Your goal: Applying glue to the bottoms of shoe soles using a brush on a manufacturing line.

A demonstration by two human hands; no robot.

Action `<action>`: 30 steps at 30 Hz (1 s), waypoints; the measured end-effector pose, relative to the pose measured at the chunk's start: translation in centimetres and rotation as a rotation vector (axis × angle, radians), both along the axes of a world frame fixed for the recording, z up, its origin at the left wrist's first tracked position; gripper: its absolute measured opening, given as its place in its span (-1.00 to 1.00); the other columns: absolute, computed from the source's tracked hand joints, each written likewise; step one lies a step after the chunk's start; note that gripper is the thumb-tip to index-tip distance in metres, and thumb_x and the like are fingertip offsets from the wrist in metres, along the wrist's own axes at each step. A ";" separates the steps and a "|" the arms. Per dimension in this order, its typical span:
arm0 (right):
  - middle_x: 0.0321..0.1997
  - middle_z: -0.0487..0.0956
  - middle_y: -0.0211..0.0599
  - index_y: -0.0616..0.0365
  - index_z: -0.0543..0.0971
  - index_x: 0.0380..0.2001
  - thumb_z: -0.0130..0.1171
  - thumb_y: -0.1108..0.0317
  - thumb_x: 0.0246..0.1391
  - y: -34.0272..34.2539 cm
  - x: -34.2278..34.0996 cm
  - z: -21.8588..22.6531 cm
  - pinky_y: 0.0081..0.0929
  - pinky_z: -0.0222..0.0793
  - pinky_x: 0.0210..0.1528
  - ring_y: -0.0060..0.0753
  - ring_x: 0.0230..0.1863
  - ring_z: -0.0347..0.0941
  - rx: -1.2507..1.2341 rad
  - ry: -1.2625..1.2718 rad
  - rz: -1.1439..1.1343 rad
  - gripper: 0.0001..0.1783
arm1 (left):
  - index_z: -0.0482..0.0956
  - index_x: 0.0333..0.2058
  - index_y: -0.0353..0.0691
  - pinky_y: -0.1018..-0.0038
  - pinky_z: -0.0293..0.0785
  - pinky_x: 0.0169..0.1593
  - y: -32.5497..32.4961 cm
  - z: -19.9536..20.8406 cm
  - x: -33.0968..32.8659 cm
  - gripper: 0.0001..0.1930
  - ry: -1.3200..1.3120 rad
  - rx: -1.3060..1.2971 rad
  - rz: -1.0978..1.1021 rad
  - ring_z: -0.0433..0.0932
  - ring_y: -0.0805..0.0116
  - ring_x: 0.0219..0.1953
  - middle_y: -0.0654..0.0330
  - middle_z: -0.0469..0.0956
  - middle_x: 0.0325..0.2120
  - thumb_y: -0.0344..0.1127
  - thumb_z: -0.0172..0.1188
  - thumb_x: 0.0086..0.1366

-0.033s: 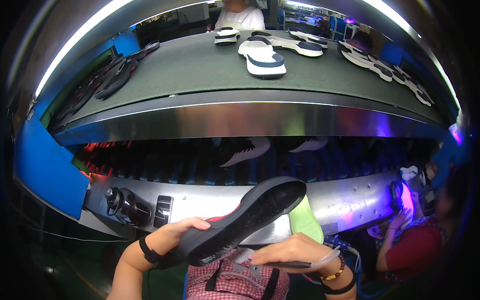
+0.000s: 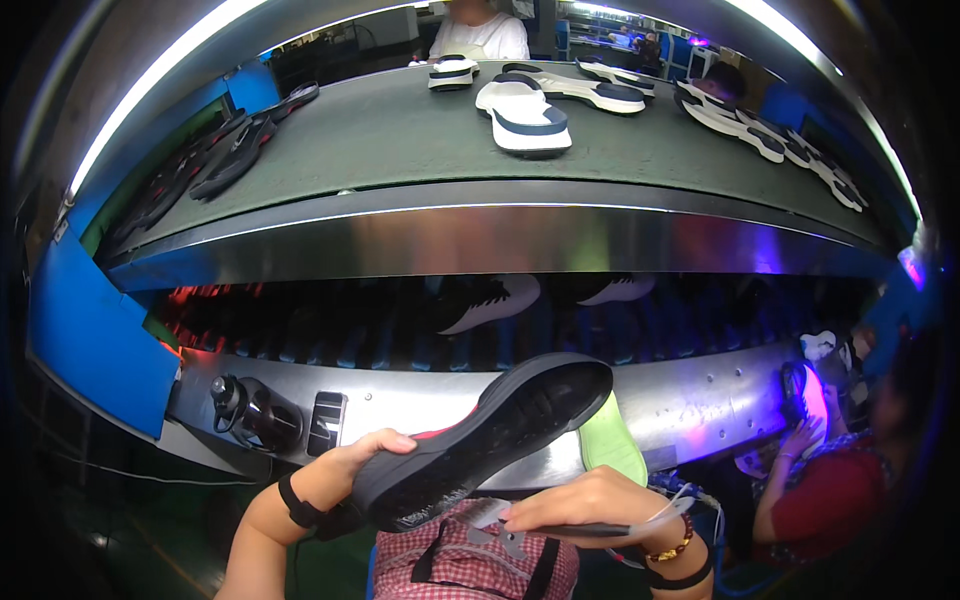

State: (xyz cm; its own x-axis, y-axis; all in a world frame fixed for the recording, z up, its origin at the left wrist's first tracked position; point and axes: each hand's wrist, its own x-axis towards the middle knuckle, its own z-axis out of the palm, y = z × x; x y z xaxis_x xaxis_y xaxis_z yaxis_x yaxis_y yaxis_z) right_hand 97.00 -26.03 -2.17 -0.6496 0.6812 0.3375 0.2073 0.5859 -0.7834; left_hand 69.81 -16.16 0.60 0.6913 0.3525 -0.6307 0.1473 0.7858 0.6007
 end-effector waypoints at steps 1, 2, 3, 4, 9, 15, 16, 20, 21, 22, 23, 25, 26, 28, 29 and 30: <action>-0.06 0.61 -0.24 0.09 0.61 -0.16 0.19 0.51 0.00 -0.1 -0.1 -0.1 -0.44 0.50 -0.06 -0.26 -0.06 0.56 -0.038 0.101 -0.063 -0.72 | 0.38 0.10 -0.39 0.39 0.46 0.03 -0.5 1.1 0.0 -0.42 0.092 0.009 0.073 0.59 0.21 -0.14 -0.08 0.53 -0.08 -0.12 0.04 0.16; -0.07 0.61 -0.24 0.09 0.62 -0.17 0.19 0.51 0.00 -0.1 0.1 -0.2 -0.44 0.51 -0.07 -0.26 -0.06 0.57 -0.086 0.071 -0.107 -0.72 | 0.38 0.10 -0.39 0.41 0.46 0.03 -1.5 1.8 0.3 -0.42 0.215 0.026 0.176 0.59 0.23 -0.15 -0.07 0.53 -0.08 -0.12 0.04 0.16; -0.08 0.62 -0.25 0.08 0.62 -0.17 0.19 0.51 -0.01 -0.1 0.0 -0.2 -0.44 0.51 -0.07 -0.27 -0.07 0.57 -0.104 0.057 -0.142 -0.72 | 0.40 0.08 -0.39 0.44 0.45 0.02 -1.6 2.4 0.3 -0.43 0.218 0.045 0.200 0.58 0.25 -0.16 -0.04 0.54 -0.10 -0.12 0.03 0.18; -0.09 0.62 -0.25 0.08 0.62 -0.18 0.20 0.51 -0.02 -0.1 0.2 -0.2 -0.44 0.51 -0.07 -0.27 -0.08 0.57 -0.144 0.016 -0.190 -0.73 | 0.41 0.07 -0.39 0.46 0.45 0.01 -1.9 2.7 0.3 -0.45 0.220 0.065 0.224 0.58 0.28 -0.17 -0.02 0.55 -0.11 -0.12 0.03 0.19; -0.10 0.62 -0.24 0.11 0.63 -0.19 0.23 0.53 -0.07 -0.1 0.5 0.0 -0.46 0.52 -0.08 -0.23 -0.09 0.58 0.013 0.055 -0.079 -0.70 | 0.47 0.00 -0.38 0.57 0.42 -0.02 -1.6 2.0 -0.7 -0.53 0.091 0.006 0.265 0.55 0.38 -0.17 0.07 0.58 -0.16 -0.12 0.04 0.25; -0.13 0.63 -0.17 0.20 0.62 -0.20 0.27 0.56 -0.08 0.5 1.2 -0.5 -0.43 0.49 -0.01 -0.22 -0.07 0.57 -0.104 0.064 -0.157 -0.72 | 0.46 0.01 -0.39 0.54 0.46 -0.05 -1.2 -0.4 -2.1 -0.44 0.049 0.121 0.314 0.58 0.33 -0.19 0.03 0.57 -0.14 -0.03 0.12 0.19; -0.13 0.63 -0.16 0.21 0.62 -0.20 0.27 0.56 -0.08 0.3 1.3 -0.6 -0.43 0.49 -0.01 -0.21 -0.07 0.57 -0.049 0.071 -0.125 -0.71 | 0.46 0.01 -0.39 0.55 0.45 -0.02 -0.8 -0.7 -2.3 -0.48 -0.003 0.028 0.311 0.58 0.34 -0.18 0.04 0.57 -0.13 -0.07 0.09 0.22; -0.15 0.63 -0.10 0.24 0.64 -0.27 0.29 0.60 -0.10 0.7 1.5 -2.2 -0.46 0.49 -0.02 -0.25 -0.09 0.58 -0.089 0.207 -0.418 -0.76 | 0.42 0.04 -0.40 0.52 0.41 0.06 0.1 -2.1 -2.7 -0.52 -0.240 -0.207 0.305 0.56 0.30 -0.13 0.04 0.56 -0.09 -0.15 0.00 0.28; -0.15 0.62 -0.07 0.26 0.64 -0.27 0.28 0.60 -0.10 1.0 1.7 -2.6 -0.46 0.49 -0.02 -0.24 -0.09 0.58 -0.186 0.249 -0.401 -0.76 | 0.41 0.05 -0.40 0.50 0.40 0.07 0.2 -2.3 -2.8 -0.52 -0.310 -0.225 0.296 0.56 0.29 -0.12 0.04 0.55 -0.08 -0.15 0.00 0.27; -0.15 0.63 -0.09 0.27 0.64 -0.27 0.29 0.59 -0.11 0.5 1.8 -2.9 -0.46 0.49 -0.01 -0.25 -0.10 0.58 -0.424 0.276 -0.371 -0.76 | 0.40 0.06 -0.40 0.49 0.40 0.08 0.3 -2.6 -2.8 -0.52 -0.368 -0.249 0.294 0.56 0.27 -0.11 0.03 0.55 -0.07 -0.16 0.00 0.27; -0.16 0.63 -0.10 0.27 0.64 -0.27 0.30 0.58 -0.10 0.6 2.1 -3.2 -0.48 0.49 -0.03 -0.26 -0.12 0.59 -0.274 0.248 -0.317 -0.76 | 0.40 0.06 -0.40 0.48 0.39 0.09 0.4 -2.8 -2.9 -0.51 -0.335 -0.195 0.297 0.55 0.26 -0.10 0.02 0.54 -0.06 -0.16 -0.01 0.26; -0.16 0.64 -0.14 0.25 0.65 -0.26 0.31 0.57 -0.09 0.4 2.4 -3.6 -0.58 0.53 -0.21 -0.38 -0.23 0.61 -0.113 0.160 -0.244 -0.76 | 0.39 0.08 -0.40 0.45 0.38 0.11 0.5 -3.1 -3.0 -0.50 -0.234 -0.115 0.313 0.55 0.25 -0.08 0.01 0.53 -0.04 -0.17 -0.01 0.25; -0.16 0.64 -0.15 0.25 0.65 -0.27 0.31 0.57 -0.09 0.3 2.4 -3.7 -0.60 0.52 -0.26 -0.42 -0.25 0.60 -0.178 0.210 -0.275 -0.77 | 0.40 0.07 -0.39 0.44 0.39 0.09 0.7 -3.3 -3.1 -0.48 -0.288 -0.120 0.276 0.55 0.24 -0.09 0.00 0.53 -0.04 -0.14 0.01 0.23; -0.16 0.64 -0.16 0.24 0.65 -0.27 0.30 0.57 -0.09 0.3 2.4 -4.0 -0.65 0.50 -0.37 -0.49 -0.29 0.59 -0.299 0.351 -0.369 -0.78 | 0.42 0.06 -0.38 0.42 0.43 0.07 1.6 -4.0 -2.8 -0.43 -0.327 -0.094 0.211 0.57 0.22 -0.09 -0.03 0.52 -0.04 -0.08 0.07 0.17; -0.17 0.64 -0.16 0.24 0.65 -0.28 0.31 0.57 -0.09 0.5 2.2 -4.1 -0.64 0.51 -0.36 -0.49 -0.29 0.59 -0.262 0.328 -0.474 -0.78 | 0.42 0.06 -0.38 0.41 0.41 0.09 1.7 -4.4 -3.0 -0.44 -0.435 -0.176 0.183 0.56 0.21 -0.07 -0.03 0.52 -0.03 -0.08 0.06 0.19; -0.18 0.64 -0.17 0.24 0.65 -0.29 0.31 0.57 -0.09 0.6 2.1 -4.1 -0.63 0.52 -0.35 -0.48 -0.29 0.59 -0.311 0.315 -0.520 -0.78 | 0.42 0.07 -0.37 0.40 0.39 0.11 2.0 -4.9 -3.0 -0.44 -0.464 -0.226 0.174 0.55 0.20 -0.06 -0.03 0.51 -0.02 -0.08 0.05 0.20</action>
